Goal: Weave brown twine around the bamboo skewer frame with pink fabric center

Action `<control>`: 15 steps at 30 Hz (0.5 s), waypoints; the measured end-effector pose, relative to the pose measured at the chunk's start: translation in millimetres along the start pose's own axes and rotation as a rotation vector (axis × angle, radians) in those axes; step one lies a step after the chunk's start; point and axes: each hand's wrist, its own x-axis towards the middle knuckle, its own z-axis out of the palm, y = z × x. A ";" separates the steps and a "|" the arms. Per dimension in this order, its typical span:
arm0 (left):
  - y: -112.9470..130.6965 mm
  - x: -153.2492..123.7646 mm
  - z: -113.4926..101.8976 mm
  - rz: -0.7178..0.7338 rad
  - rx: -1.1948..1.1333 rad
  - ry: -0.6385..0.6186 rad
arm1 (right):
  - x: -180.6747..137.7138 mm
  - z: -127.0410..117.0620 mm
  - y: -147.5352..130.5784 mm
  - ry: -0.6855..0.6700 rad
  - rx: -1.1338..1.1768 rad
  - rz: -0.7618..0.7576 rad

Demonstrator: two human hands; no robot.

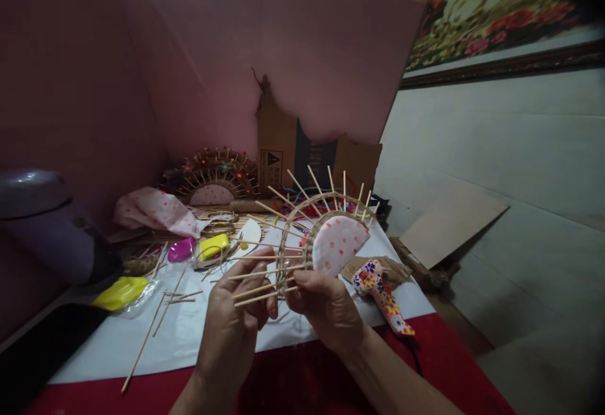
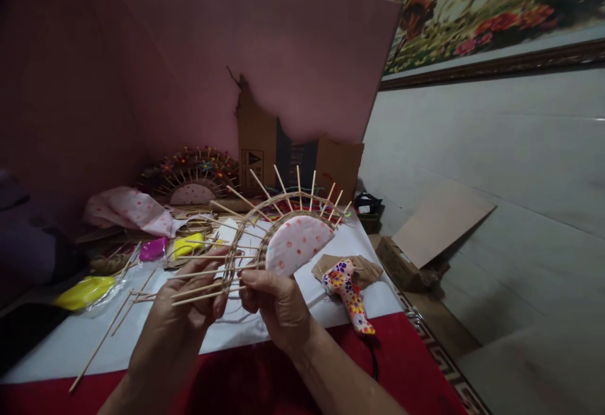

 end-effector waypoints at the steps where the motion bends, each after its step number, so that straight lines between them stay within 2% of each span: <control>1: -0.1 0.2 -0.4 -0.015 0.000 -0.018 | 0.1 -0.2 0.2 -0.011 -0.014 -0.001; 5: -2.3 2.7 -4.6 0.007 0.016 -0.020 | 1.2 -0.6 0.0 -0.010 -0.025 -0.010; 9: -2.4 3.3 -7.4 0.056 0.078 0.047 | 1.2 -0.6 -1.4 -0.023 -0.059 -0.009; 15: 3.4 -2.0 6.5 0.051 0.057 0.014 | 2.8 -4.7 -0.2 -0.056 -0.053 -0.011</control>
